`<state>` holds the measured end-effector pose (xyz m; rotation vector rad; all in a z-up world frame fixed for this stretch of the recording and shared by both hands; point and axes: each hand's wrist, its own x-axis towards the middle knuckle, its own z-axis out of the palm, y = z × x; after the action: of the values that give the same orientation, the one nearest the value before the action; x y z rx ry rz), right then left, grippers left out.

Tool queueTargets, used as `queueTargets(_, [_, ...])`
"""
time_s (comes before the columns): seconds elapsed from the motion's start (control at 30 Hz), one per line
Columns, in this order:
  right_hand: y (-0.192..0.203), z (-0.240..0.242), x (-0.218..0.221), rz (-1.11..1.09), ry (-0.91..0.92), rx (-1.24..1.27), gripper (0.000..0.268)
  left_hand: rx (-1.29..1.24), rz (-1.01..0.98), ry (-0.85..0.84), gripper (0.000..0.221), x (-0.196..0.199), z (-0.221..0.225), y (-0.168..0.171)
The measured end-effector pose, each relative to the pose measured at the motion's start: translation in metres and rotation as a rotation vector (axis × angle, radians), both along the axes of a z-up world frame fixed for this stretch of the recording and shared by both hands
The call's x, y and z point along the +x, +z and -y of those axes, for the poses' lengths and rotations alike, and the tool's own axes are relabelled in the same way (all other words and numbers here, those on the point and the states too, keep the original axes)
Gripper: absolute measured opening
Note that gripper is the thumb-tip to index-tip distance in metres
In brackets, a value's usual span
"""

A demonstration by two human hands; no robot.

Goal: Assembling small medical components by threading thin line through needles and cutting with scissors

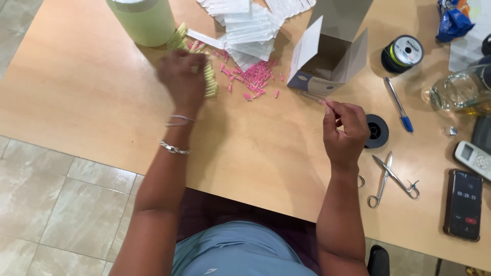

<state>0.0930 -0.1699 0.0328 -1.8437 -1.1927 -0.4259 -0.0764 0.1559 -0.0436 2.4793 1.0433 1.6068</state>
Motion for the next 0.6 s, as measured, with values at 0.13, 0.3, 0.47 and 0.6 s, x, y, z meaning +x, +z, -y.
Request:
queueTargets(0.13, [-0.015, 0.014, 0.030, 0.060, -0.048, -0.091, 0.014, -0.113, -0.097, 0.091, 0.007, -0.015, -0.026, -0.025])
queueTargets(0.3, [-0.065, 0.033, 0.071, -0.026, -0.296, -0.285, 0.014, -0.192, -0.237, 0.060, 0.016, -0.019, -0.044, -0.059])
queueTargets(0.47, [-0.065, 0.010, 0.060, 0.031, -0.205, -0.309, 0.015, -0.083, -0.229, 0.031, 0.018, -0.023, -0.046, -0.067])
queueTargets(0.6, [-0.074, 0.007, 0.059, 0.092, -0.162, -0.387, 0.017, -0.040, -0.122, 0.001, 0.014, -0.019, -0.023, -0.048])
